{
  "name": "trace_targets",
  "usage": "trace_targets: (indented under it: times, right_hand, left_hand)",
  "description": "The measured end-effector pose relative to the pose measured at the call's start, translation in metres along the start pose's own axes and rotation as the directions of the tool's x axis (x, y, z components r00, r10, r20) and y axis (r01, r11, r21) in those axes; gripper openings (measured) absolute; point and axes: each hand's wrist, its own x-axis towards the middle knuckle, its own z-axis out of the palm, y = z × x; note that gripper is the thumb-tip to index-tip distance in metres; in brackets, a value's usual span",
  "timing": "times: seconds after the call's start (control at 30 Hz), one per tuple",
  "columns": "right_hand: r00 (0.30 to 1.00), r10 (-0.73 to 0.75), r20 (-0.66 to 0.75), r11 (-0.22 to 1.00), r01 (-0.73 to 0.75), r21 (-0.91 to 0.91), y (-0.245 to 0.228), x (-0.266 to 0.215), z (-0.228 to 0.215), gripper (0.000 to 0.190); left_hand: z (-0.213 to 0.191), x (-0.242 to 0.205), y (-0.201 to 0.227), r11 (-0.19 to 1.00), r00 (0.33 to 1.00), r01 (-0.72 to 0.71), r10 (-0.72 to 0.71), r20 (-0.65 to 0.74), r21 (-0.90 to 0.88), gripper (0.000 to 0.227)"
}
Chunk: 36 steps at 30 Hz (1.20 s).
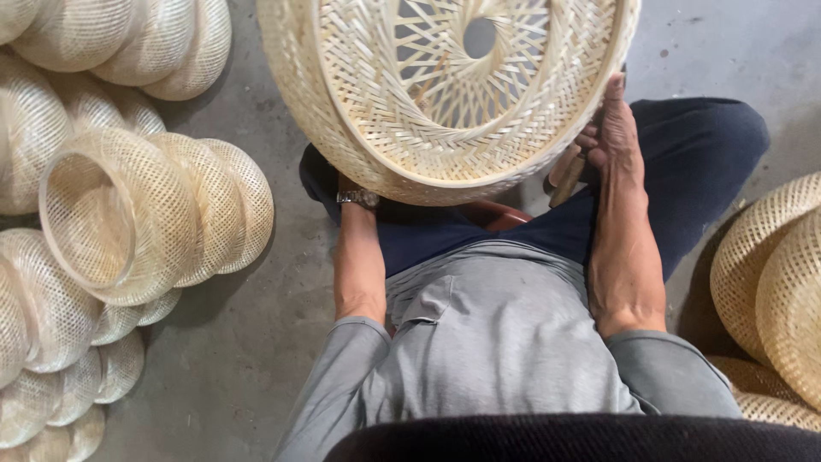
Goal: The person uses a knife to trim and smooth the rim of a woven bamboo basket. They rotate the basket to work on different sections of the edge, then place it aside and pick up another basket to repeat the process.
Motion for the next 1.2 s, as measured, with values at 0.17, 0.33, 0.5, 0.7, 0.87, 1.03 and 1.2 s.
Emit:
trace_targets:
  times: [0.17, 0.33, 0.5, 0.7, 0.87, 1.03, 1.2]
  right_hand:
    - [0.998, -0.027, 0.051, 1.000, 0.027, -0.009, -0.002, -0.003, 0.002, 0.082]
    - [1.000, -0.015, 0.013, 1.000, 0.015, -0.003, 0.000, 0.001, -0.001, 0.083]
    - [1.000, -0.008, 0.010, 1.000, 0.008, -0.002, 0.004, 0.003, -0.006, 0.082]
    - [0.999, 0.028, 0.025, 0.999, -0.027, -0.016, 0.008, 0.005, -0.004, 0.080]
    - [0.996, 0.051, 0.069, 0.994, -0.058, 0.097, 0.019, 0.010, -0.001, 0.075]
    - [0.972, 0.125, -0.200, 0.990, -0.134, -0.035, 0.008, 0.008, 0.014, 0.062]
    - [0.986, -0.090, -0.144, 0.991, 0.074, -0.112, -0.055, -0.026, 0.037, 0.047]
  left_hand:
    - [-0.001, -0.001, 0.007, 0.999, 0.999, -0.036, 0.036, -0.005, -0.001, 0.044]
    - [0.004, 0.006, 0.005, 0.999, 0.999, -0.036, 0.036, 0.016, -0.015, 0.043]
    - [0.004, 0.005, 0.002, 1.000, 0.999, -0.023, 0.023, 0.026, -0.008, 0.043]
    - [0.002, 0.004, 0.010, 0.999, 0.999, -0.034, 0.033, 0.022, 0.010, 0.043]
    - [0.000, 0.005, 0.011, 0.999, 0.999, -0.032, 0.031, 0.023, 0.020, 0.043]
    - [-0.003, 0.025, 0.019, 0.995, 0.997, -0.080, 0.079, 0.014, 0.053, 0.042]
    - [0.014, 0.075, 0.022, 0.979, 0.988, -0.140, 0.127, 0.093, 0.149, 0.042]
